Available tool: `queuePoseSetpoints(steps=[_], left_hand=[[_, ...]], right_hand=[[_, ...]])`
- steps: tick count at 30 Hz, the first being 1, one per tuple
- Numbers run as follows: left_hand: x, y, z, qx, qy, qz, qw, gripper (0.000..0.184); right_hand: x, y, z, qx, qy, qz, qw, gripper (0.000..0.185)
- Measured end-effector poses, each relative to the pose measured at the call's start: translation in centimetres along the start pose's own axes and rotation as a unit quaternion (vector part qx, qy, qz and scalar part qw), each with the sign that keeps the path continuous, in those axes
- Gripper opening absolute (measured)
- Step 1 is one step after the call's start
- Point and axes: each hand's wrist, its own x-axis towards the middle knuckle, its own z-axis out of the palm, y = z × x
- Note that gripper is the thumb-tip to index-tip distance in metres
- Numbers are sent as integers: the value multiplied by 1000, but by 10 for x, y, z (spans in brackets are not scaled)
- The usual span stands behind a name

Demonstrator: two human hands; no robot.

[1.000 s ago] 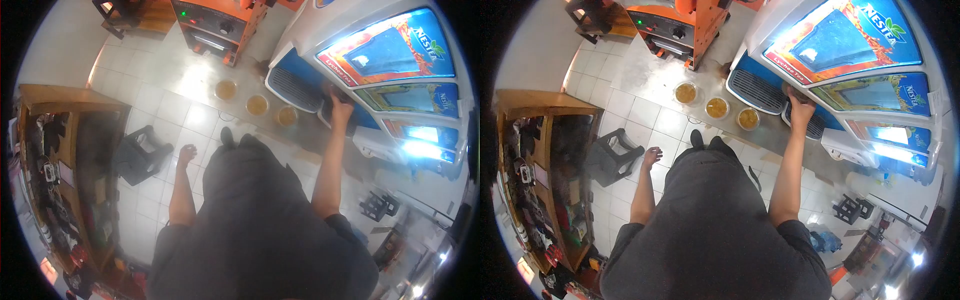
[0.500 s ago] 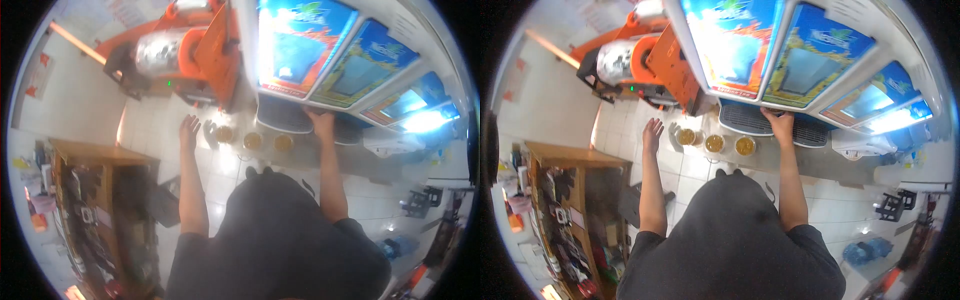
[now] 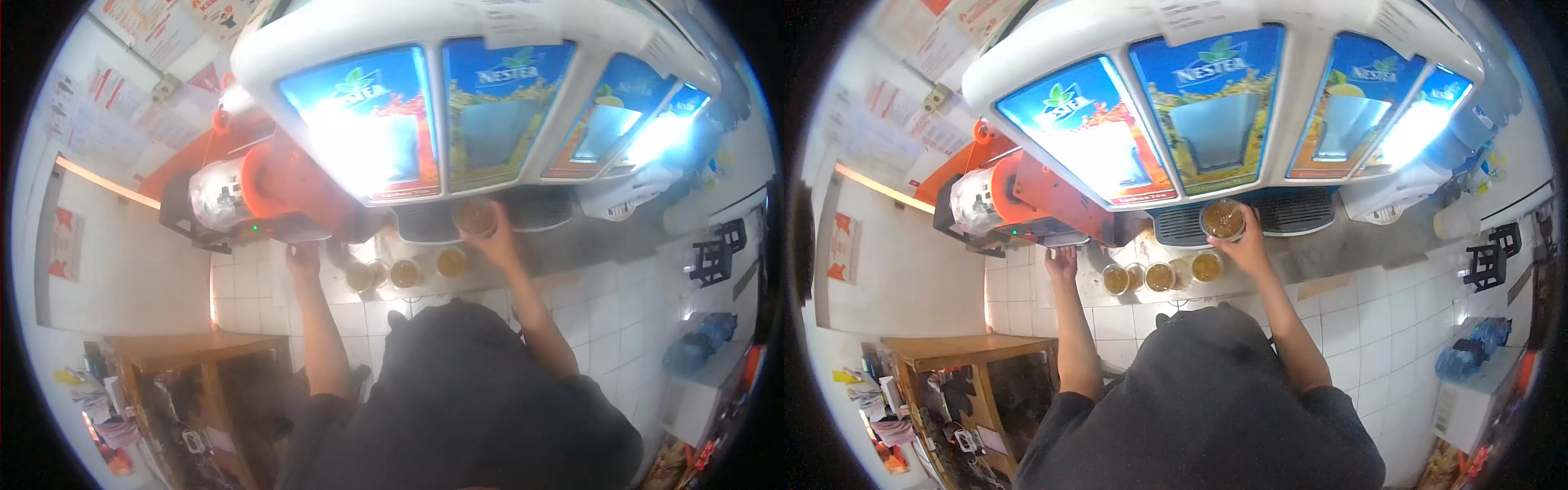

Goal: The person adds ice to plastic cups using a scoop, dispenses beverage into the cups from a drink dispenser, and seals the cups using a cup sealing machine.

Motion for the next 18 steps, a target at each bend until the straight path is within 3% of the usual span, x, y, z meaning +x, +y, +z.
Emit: queuePoseSetpoints(steps=[1,7,8,9,11,15,16,17,18], left_hand=[[-12,1,-3,33,-45,9,998,58],[-103,23,-62,73,63,19,995,47],[-105,23,-99,83,54,41,994,49],[-116,29,-110,84,30,-1,996,56],[-143,33,-97,108,35,-30,993,64],[-144,50,-114,80,43,-87,992,74],[-145,60,-108,317,68,-27,946,77],[-146,64,-101,488,67,102,864,78],[-150,70,-88,641,117,222,725,81]], right_hand=[[-5,-11,2,-22,-3,-3,1000,86],[-33,-61,53,26,-69,21,997,84],[-36,-71,66,-23,-86,22,996,84],[-39,-79,82,-24,-109,16,994,84],[-44,-97,118,104,-167,78,977,84],[-40,-153,193,36,-221,41,974,84],[-40,-161,213,35,-233,37,971,84],[-38,-168,232,34,-244,32,969,85],[-38,-171,250,31,-246,34,968,85]])
